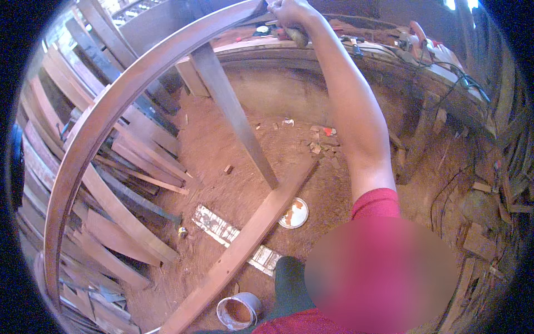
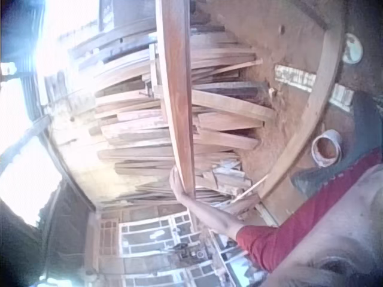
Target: The person applies a liquid finish to a wooden furniture frame using a brush, dipping the brush into a bucket of liquid and wiping it onto the curved and straight sections of the wood.
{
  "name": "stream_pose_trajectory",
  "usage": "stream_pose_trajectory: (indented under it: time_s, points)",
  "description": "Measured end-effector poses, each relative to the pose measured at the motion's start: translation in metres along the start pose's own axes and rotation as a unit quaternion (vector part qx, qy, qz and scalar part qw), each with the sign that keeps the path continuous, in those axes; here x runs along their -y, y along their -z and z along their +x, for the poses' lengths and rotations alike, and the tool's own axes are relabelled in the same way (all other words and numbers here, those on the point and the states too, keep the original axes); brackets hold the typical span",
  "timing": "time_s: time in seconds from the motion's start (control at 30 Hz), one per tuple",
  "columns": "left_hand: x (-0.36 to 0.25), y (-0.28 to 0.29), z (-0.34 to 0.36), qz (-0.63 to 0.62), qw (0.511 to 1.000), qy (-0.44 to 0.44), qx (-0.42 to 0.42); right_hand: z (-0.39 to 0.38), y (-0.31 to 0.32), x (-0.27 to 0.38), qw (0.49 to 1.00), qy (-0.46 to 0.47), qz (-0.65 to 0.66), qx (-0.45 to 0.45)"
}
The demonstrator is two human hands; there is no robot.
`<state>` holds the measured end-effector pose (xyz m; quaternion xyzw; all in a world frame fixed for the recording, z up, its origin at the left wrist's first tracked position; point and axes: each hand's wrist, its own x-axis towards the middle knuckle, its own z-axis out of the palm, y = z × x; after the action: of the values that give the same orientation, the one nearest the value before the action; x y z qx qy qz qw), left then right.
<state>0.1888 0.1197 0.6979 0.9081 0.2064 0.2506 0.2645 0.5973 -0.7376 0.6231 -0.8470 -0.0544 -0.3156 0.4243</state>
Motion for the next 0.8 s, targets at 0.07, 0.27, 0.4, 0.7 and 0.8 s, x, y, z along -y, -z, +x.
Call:
stream_pose_trajectory:
  time_s: [0.07,0.27,0.4,0.7,0.8]
  points:
    - [0.021,0.015,0.016,0.017,1.000,-0.022,0.010,-0.023,-0.004,0.033,0.998,0.014,0.016,0.065]
    - [0.054,0.045,0.046,0.108,0.991,-0.071,0.041,-0.180,-0.024,0.161,0.956,0.109,0.141,0.234]
    - [0.021,0.004,0.039,0.158,0.965,-0.195,0.079,-0.282,-0.071,0.158,0.914,0.038,0.211,0.345]
    - [0.019,0.020,0.034,0.296,0.924,-0.241,-0.026,-0.562,-0.258,0.093,0.720,-0.272,0.356,0.530]
    - [0.006,0.023,0.038,0.352,0.926,-0.135,0.019,-0.609,-0.281,0.078,0.712,-0.264,0.341,0.554]
